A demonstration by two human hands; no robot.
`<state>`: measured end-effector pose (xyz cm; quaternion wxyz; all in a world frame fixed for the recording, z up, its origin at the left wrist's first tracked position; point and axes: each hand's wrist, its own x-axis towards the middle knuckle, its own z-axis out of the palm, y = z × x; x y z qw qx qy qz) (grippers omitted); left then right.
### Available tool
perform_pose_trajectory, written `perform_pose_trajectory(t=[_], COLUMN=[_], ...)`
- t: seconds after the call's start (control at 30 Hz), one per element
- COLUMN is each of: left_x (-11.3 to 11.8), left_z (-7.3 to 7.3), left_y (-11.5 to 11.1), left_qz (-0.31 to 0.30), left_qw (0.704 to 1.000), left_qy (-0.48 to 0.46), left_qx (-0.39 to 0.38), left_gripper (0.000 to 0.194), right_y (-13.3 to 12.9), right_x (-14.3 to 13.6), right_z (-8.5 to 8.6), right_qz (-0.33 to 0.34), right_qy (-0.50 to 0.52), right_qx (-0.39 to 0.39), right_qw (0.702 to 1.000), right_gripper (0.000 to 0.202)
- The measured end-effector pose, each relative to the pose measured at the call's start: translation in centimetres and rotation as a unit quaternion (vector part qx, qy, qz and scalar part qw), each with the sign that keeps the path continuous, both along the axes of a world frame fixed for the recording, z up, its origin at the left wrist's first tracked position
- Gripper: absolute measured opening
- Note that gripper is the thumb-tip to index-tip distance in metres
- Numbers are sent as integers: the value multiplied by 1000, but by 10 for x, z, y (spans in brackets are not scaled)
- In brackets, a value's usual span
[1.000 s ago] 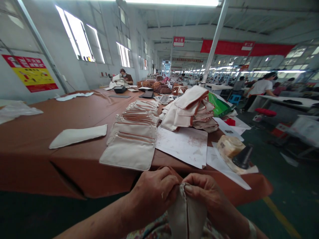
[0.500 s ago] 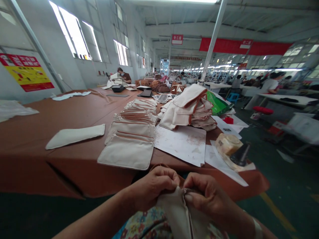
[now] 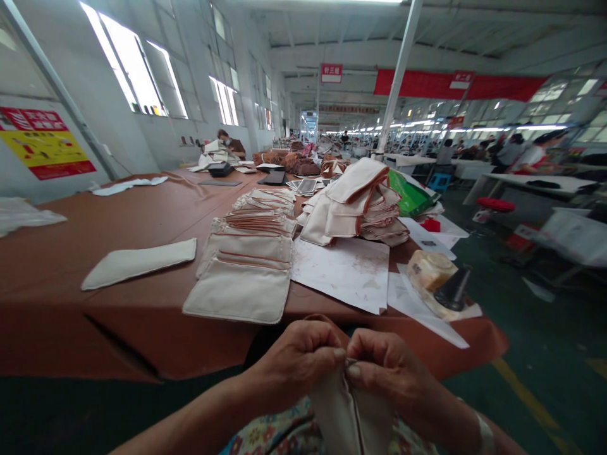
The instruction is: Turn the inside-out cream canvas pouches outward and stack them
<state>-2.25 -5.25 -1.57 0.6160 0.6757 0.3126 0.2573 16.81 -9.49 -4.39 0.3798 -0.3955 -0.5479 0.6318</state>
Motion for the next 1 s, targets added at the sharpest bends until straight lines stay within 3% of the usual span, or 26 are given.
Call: perform_pose_trajectory(t=[0.1, 0.17, 0.27, 0.33, 0.57, 0.73, 0.8, 0.93, 1.0], left_x=[6, 6, 2, 0, 7, 12, 10, 0, -2], left_z=[-11, -17, -16, -10, 7, 1, -5, -14, -13], left_y=[-3, -4, -3, -2, -3, -7, -6, -2, -1], left_qz=[28, 26, 1, -8, 3, 16, 11, 10, 14], left_qw=[982, 977, 994, 998, 992, 984, 988, 996, 995], left_qy=[-32, -35, 18, 51, 124, 126, 110, 92, 93], left_qx=[-182, -211, -105, -30, -1, 122, 113, -6, -22], left_gripper=[12, 19, 36, 38, 19, 10, 9, 20, 23], right_y=[-3, -4, -3, -2, -1, -5, -5, -4, -2], right_x=[1, 2, 1, 0, -2, -6, -6, -3, -2], right_z=[1, 2, 5, 7, 2, 0, 0, -6, -9], right_qz=[0, -8, -16, -23, -39, -64, -62, -38, -29], right_qy=[-1, -6, -33, -60, -93, -161, -134, -14, -9], right_qx=[6, -12, -13, 4, 78, 178, 151, -11, -24], right_qw=[1000, 1000, 999, 998, 992, 969, 977, 999, 999], right_gripper=[27, 27, 27, 25, 20, 21, 22, 23, 23])
